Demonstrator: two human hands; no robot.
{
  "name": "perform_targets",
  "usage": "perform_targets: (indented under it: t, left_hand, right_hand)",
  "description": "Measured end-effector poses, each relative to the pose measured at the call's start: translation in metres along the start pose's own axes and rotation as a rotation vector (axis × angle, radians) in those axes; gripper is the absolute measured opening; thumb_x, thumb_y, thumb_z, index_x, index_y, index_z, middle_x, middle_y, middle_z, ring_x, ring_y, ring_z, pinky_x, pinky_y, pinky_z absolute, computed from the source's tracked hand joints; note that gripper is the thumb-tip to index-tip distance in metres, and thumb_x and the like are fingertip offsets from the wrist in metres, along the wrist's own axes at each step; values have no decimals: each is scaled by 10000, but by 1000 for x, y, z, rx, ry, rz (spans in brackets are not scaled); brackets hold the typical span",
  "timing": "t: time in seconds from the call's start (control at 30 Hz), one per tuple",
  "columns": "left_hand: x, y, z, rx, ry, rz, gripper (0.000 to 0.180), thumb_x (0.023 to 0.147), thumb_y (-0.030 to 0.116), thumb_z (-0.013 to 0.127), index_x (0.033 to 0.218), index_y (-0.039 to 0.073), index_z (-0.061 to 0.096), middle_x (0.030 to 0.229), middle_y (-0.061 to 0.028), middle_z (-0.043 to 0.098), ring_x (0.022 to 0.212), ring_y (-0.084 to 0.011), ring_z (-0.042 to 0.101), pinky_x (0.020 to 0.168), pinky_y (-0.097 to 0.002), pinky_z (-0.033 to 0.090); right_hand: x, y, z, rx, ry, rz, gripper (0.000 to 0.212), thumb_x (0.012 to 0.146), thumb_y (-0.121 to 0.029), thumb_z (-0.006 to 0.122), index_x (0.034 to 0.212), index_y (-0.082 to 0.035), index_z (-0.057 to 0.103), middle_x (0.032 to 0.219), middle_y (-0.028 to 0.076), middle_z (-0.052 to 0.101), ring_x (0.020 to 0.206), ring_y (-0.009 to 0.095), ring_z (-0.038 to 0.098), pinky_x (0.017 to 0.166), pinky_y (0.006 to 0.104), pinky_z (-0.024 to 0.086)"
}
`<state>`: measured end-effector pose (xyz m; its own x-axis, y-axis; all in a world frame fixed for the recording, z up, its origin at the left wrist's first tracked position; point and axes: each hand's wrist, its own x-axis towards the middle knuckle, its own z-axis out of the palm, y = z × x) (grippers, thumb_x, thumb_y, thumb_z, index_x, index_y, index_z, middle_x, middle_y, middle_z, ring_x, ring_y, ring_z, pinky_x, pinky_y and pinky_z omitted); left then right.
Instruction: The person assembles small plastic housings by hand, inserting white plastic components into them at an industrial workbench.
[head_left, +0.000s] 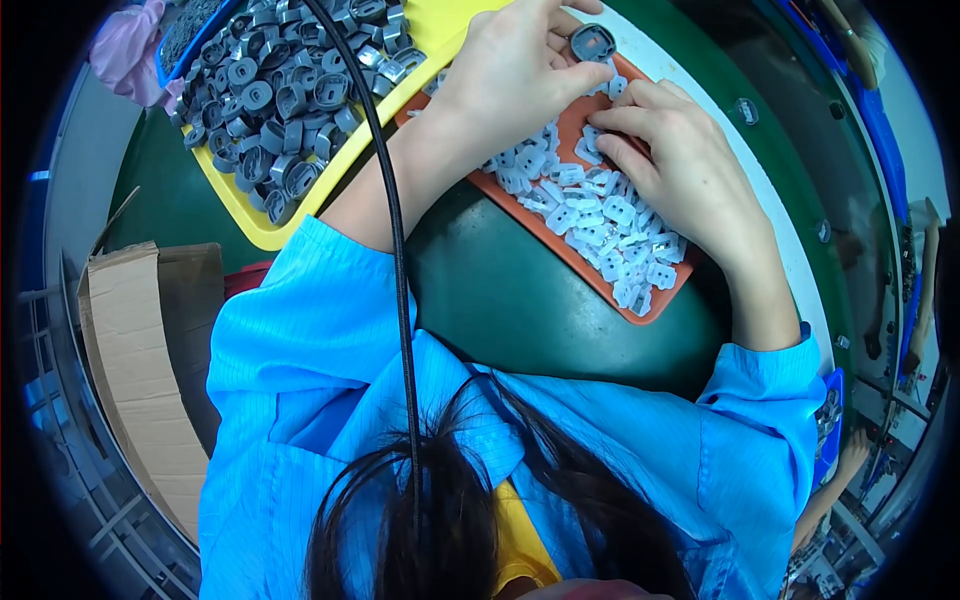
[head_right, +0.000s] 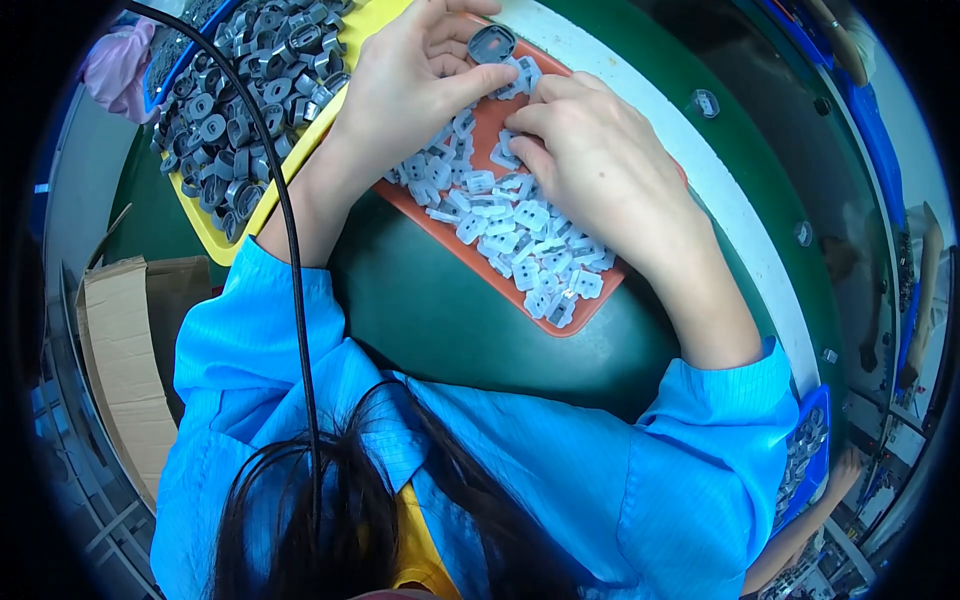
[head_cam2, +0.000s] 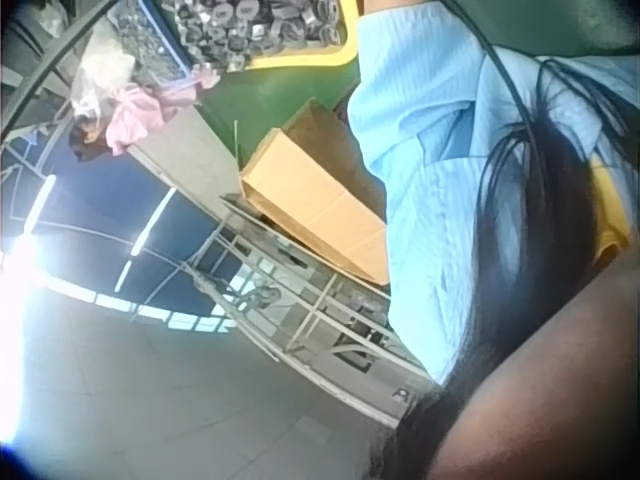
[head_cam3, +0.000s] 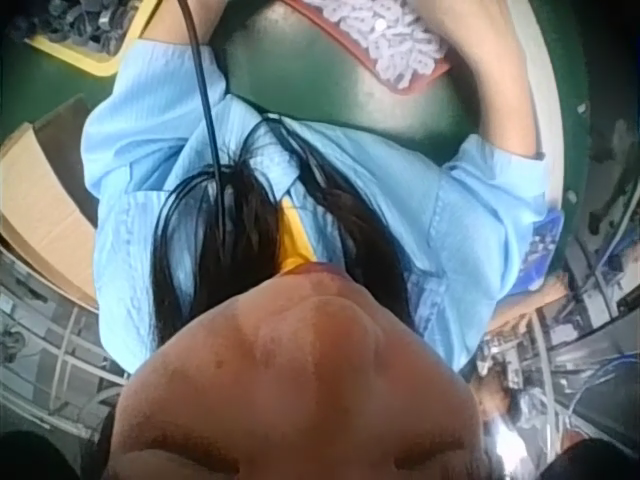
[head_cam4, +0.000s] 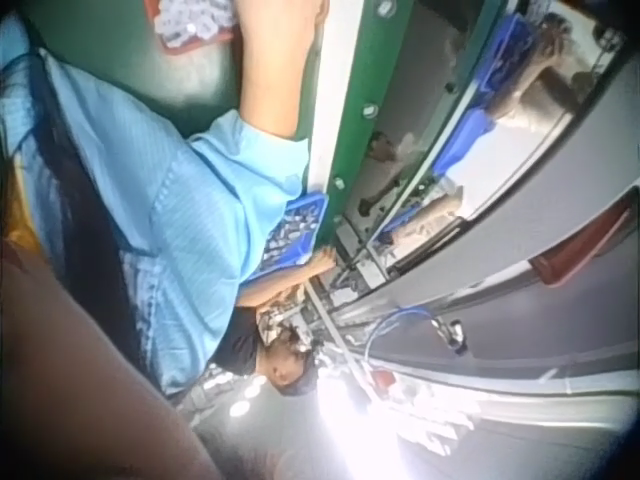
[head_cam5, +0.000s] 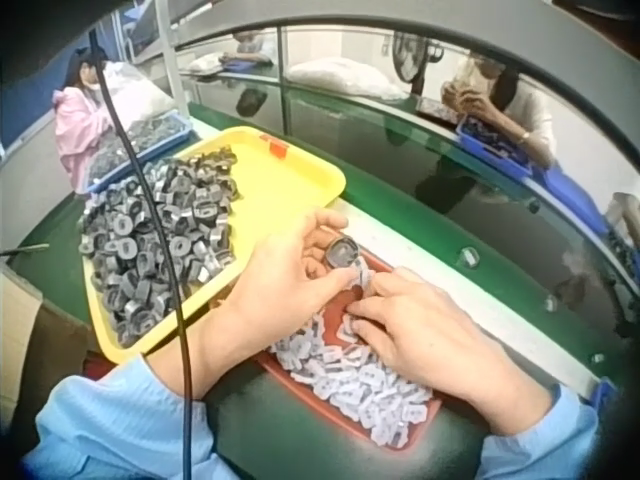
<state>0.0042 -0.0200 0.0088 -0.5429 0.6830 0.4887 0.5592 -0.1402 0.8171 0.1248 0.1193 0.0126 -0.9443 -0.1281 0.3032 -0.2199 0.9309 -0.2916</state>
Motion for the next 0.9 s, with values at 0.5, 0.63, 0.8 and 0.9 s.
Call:
perform_targets:
  t: [0.5,0.63,0.8,0.9]
  left_hand:
    - [-7,-6,17,440,51,217,330,720,107,773,999,-10,642,753,-66,644,654,-120,668,598,-213,527]
    - [-8,-10,20,435,64,306,306,711,103,776,973,0,654,802,-69,634,648,-121,665,578,-224,523]
    - [-10,-6,22,335,159,294,311,704,85,773,993,32,669,936,-72,607,664,-141,640,601,-259,524]
    - [-10,18,18,303,68,324,322,732,-11,674,1045,-10,598,903,-113,567,745,-211,586,684,-287,502]
  right_hand:
    - [13,19,-19,533,164,334,157,792,-171,723,848,-26,700,690,9,625,650,71,554,592,211,440]
    - [11,21,-15,478,207,342,186,780,-177,725,884,-25,697,742,29,633,673,100,568,630,228,455]
    - [12,23,-9,937,188,453,217,798,-161,706,969,-29,692,827,50,659,707,99,603,689,220,483]
    - [10,35,-5,1037,155,425,197,803,-155,707,952,-28,686,840,54,677,759,98,632,706,216,499]
